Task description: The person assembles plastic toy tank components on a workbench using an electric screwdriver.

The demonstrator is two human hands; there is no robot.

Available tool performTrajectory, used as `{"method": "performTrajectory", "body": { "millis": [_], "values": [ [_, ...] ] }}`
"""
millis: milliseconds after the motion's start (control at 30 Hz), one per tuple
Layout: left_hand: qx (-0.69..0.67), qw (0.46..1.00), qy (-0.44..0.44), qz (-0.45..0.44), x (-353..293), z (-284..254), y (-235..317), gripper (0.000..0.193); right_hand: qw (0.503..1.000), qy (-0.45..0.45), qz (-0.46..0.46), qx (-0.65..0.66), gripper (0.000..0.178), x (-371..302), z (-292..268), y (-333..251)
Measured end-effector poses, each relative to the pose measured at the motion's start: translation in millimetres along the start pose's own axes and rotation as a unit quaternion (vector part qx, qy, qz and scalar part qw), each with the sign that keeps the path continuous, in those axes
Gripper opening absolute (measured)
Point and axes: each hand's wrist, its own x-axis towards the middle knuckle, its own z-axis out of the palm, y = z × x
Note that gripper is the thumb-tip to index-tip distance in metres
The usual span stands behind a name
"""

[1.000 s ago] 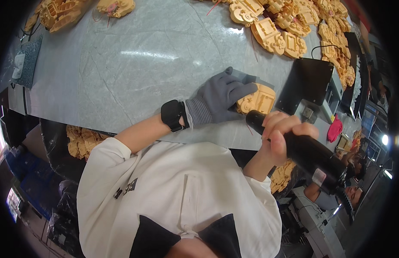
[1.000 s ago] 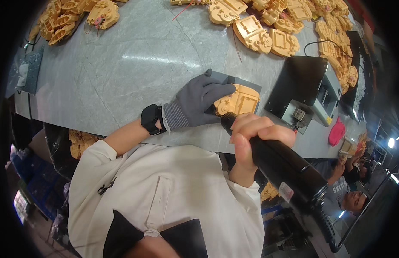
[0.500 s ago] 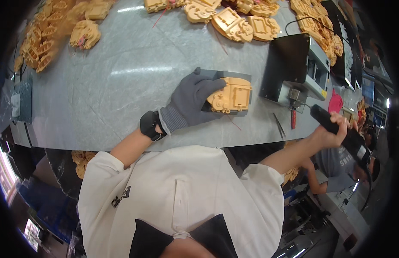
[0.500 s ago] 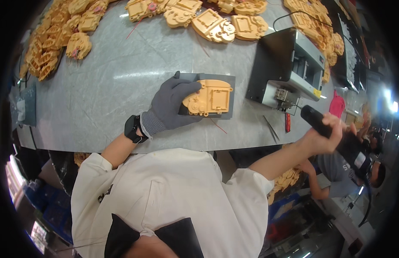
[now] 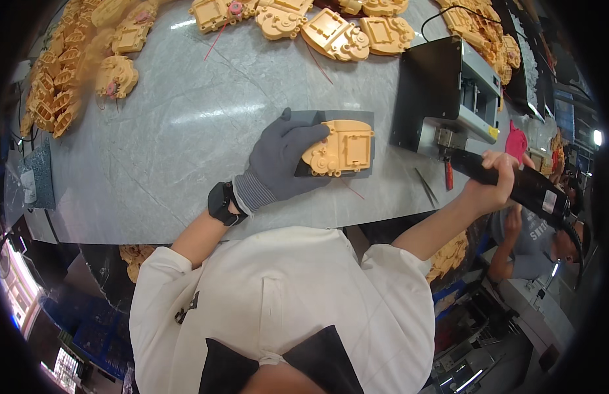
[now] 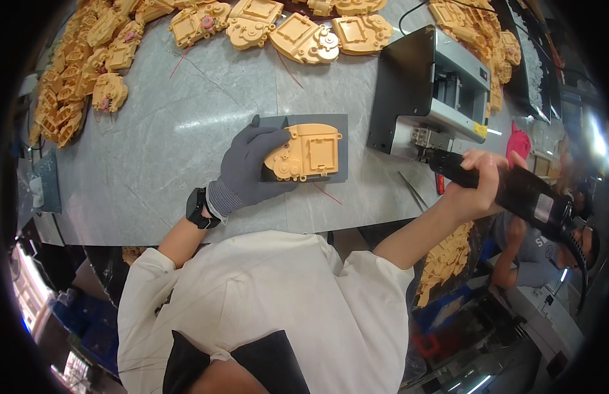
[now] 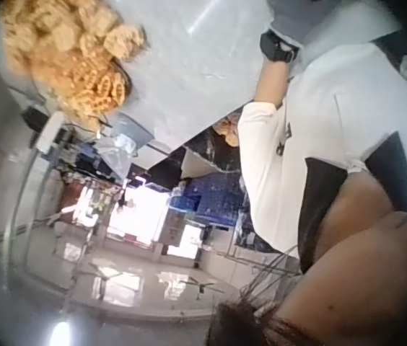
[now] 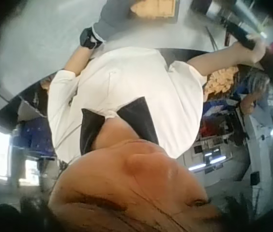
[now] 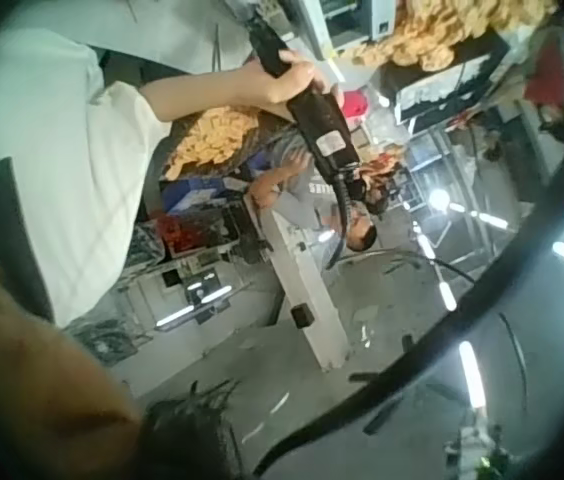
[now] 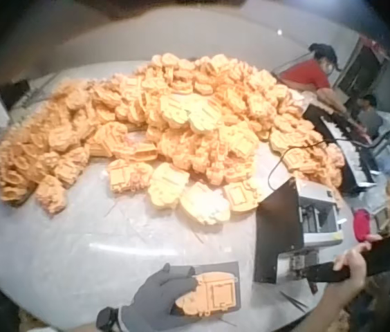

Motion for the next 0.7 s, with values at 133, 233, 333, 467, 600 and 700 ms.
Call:
{"method": "performTrajectory", "body": {
  "millis": [133,233,333,467,600,700],
  "values": [
    [0.012,1.0,-0.001,-0.004,-1.3,-2.0,0.0,0.07,0.999,-0.019,0.026,0.01,0.036,-12.8,-3.6,-3.0],
    [0.01,1.0,-0.004,-0.009,0.0,-1.0,-2.4,0.069,0.996,-0.072,0.044,0.028,0.037,-46.1,-15.8,-10.8],
    [0.003,1.0,-0.005,0.0,-1.4,-1.7,-1.7,0.07,0.976,-0.137,0.033,0.165,0.042,-70.6,2.8,-30.2],
    [-0.029,0.999,0.034,-0.023,-5.8,-0.4,-1.0,0.079,0.922,-0.289,-0.025,0.257,0.044,-67.4,56.8,-38.8],
    [-0.028,0.999,0.028,-0.028,-6.4,-1.1,-2.1,0.08,0.912,-0.317,-0.034,0.258,0.048,-66.8,101.6,-31.0],
    [-0.034,0.998,0.04,-0.027,-7.9,2.9,-3.7,0.08,0.92,-0.299,-0.017,0.254,0.048,-71.6,115.3,-23.8]
  ]
}}
